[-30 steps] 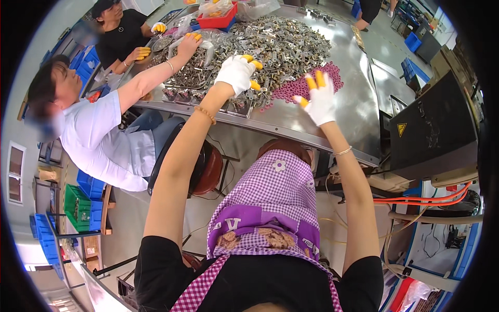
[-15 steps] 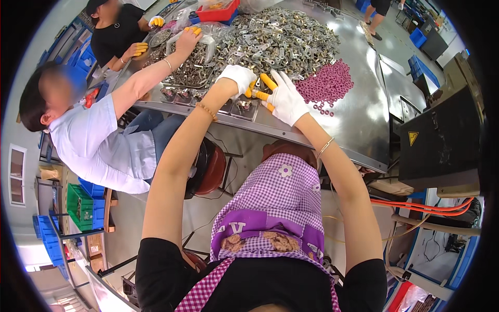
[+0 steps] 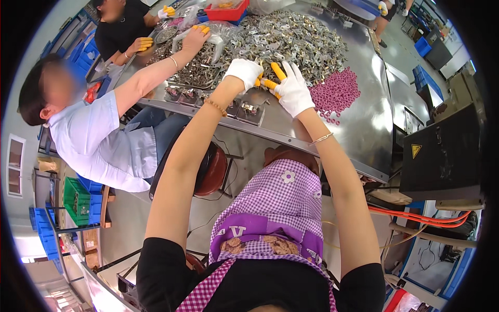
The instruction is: The person assembles metal components by fitting rubber rings onto them by hand at a factory workbench.
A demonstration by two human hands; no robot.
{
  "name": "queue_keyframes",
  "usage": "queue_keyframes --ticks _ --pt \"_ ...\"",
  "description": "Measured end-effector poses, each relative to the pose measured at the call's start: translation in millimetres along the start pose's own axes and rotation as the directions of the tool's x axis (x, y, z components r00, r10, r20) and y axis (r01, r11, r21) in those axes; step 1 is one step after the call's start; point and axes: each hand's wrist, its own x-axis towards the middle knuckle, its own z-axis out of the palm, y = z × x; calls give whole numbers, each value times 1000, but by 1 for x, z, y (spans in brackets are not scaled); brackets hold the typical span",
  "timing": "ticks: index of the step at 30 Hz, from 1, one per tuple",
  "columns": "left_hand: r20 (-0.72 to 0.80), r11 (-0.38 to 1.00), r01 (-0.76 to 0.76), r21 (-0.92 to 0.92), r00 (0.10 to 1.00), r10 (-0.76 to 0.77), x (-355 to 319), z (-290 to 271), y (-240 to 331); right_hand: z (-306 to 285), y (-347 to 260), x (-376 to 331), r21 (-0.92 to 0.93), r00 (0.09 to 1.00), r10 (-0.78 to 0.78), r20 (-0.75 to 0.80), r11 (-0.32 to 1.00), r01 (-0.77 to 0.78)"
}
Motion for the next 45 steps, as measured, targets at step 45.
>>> queue_keyframes --ticks 45 --pt "-299 352 336 -874 200 -933 -165 106 -116 -9 -24 29 28 971 15 237 999 -22"
